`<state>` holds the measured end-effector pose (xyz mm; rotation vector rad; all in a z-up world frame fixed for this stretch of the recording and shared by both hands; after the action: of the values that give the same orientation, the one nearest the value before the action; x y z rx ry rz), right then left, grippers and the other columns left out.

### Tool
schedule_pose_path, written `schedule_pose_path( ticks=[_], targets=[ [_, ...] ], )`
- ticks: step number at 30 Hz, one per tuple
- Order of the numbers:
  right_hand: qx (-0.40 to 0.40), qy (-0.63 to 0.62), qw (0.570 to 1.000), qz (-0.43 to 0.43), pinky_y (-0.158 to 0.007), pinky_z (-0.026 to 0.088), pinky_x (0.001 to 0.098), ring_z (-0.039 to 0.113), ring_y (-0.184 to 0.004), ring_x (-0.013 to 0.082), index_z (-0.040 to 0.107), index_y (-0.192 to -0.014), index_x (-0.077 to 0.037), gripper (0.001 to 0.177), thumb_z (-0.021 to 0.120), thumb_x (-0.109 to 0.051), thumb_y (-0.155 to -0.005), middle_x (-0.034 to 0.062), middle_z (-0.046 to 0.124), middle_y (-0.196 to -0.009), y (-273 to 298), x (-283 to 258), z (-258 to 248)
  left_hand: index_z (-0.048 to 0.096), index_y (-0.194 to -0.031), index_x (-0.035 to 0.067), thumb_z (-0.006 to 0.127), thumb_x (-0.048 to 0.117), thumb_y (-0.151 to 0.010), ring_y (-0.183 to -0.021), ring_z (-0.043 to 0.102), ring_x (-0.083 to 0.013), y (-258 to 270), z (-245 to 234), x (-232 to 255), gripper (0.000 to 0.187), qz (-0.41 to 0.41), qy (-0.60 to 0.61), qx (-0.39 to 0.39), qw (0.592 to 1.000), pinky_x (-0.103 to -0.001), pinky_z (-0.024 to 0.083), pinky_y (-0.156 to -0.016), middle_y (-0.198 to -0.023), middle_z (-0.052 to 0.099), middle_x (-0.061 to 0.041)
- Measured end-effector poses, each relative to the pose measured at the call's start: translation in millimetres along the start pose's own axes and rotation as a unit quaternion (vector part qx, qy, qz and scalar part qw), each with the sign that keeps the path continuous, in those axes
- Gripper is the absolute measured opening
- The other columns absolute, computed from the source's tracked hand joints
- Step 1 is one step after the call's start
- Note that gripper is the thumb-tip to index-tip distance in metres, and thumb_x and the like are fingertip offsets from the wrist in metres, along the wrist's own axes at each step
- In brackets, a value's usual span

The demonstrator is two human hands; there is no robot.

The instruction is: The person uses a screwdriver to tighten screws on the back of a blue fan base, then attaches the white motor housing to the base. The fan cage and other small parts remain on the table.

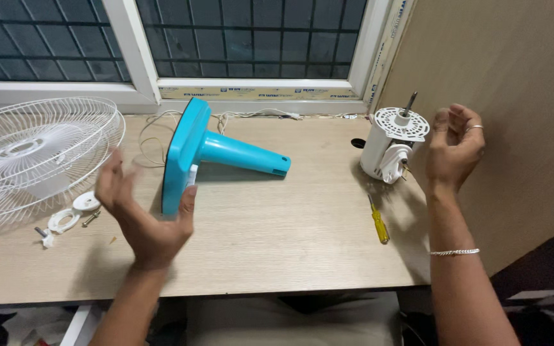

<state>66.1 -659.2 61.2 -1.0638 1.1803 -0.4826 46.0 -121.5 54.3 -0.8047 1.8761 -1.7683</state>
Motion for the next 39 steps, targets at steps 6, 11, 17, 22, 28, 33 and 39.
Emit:
schedule_pose_path(
  ticks=[6,11,17,22,28,33,39],
  targets=[
    [-0.114,-0.065,0.991,0.028,-0.117,0.045,0.0342,0.057,-0.135,0.0192,0.046,-0.160,0.011,0.086,0.043,-0.064,-0.117,0.0102,0.060,-0.146,19.9,77.0,37.5,0.056,-0.113,0.011,0.075,0.006,-0.091,-0.098,0.070,-0.0235,23.3,99.4,38.0,0.029,-0.043,0.205,-0.199,0.957,-0.035,0.057,-0.087,-0.105,0.065,-0.007],
    [-0.162,-0.246,0.923,0.247,-0.045,0.031,0.0202,0.036,-0.057,0.0019,0.030,-0.160,-0.003,0.112,0.047,-0.085,-0.086,-0.0081,0.041,-0.075,52.1,92.1,54.3,0.041,-0.136,-0.009,0.086,0.034,-0.087,-0.095,0.068,-0.0226,127.3,230.9,-34.7,0.080,-0.616,0.242,-0.346,0.665,-0.037,0.057,-0.086,-0.110,0.069,-0.014],
    [-0.235,-0.315,0.888,0.238,-0.058,0.031,0.0182,0.034,-0.068,0.0015,0.044,-0.155,-0.008,0.097,0.050,-0.082,-0.091,-0.0103,0.041,-0.083,56.4,65.8,66.3,0.055,-0.126,-0.011,0.079,0.037,-0.084,-0.108,0.070,-0.0376,149.6,287.0,-86.8,0.068,-0.721,0.375,-0.115,0.570,-0.045,0.065,-0.094,-0.125,0.062,-0.022],
    [-0.280,-0.322,0.878,0.216,-0.088,0.041,0.0259,0.046,-0.102,0.0088,0.033,-0.161,-0.011,0.084,0.055,-0.065,-0.100,-0.0034,0.050,-0.116,64.9,70.0,72.6,0.055,-0.125,-0.007,0.079,0.033,-0.083,-0.110,0.071,-0.0353,148.0,295.4,-93.2,0.062,-0.692,0.429,-0.089,0.574,-0.047,0.065,-0.094,-0.126,0.064,-0.021],
    [-0.325,-0.307,0.854,0.264,-0.115,0.035,0.0382,0.040,-0.143,0.0212,0.011,-0.167,-0.018,0.110,0.066,-0.068,-0.086,0.0060,0.040,-0.162,71.4,78.9,75.0,0.054,-0.126,-0.004,0.075,0.041,-0.087,-0.104,0.071,-0.0329,134.3,281.8,-82.5,0.063,-0.655,0.505,-0.091,0.555,-0.047,0.062,-0.091,-0.115,0.065,-0.019],
    [-0.346,-0.322,0.854,0.216,-0.122,0.030,0.0400,0.033,-0.151,0.0222,0.007,-0.168,-0.016,0.131,0.074,-0.077,-0.074,0.0061,0.034,-0.165,70.4,55.1,74.6,0.052,-0.125,-0.002,0.073,0.045,-0.087,-0.097,0.070,-0.0333,129.1,278.0,-76.0,0.064,-0.663,0.508,-0.091,0.543,-0.047,0.063,-0.086,-0.107,0.064,-0.018],
    [-0.338,-0.262,0.874,0.232,-0.122,0.029,0.0433,0.034,-0.149,0.0278,0.007,-0.168,-0.014,0.136,0.072,-0.081,-0.069,0.0119,0.036,-0.163,69.6,51.8,72.4,0.054,-0.126,-0.002,0.073,0.047,-0.088,-0.097,0.069,-0.0317,127.2,276.6,-74.1,0.065,-0.653,0.509,-0.097,0.552,-0.046,0.063,-0.087,-0.106,0.063,-0.016]
  ],
)
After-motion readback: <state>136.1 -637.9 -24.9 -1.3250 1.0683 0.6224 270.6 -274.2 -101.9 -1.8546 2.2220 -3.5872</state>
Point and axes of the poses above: each hand's wrist, its own y-axis away from the middle knuckle, its own z-axis out of the palm, x = y × z, the point moved 10 cm from there along -y, towards the middle knuckle
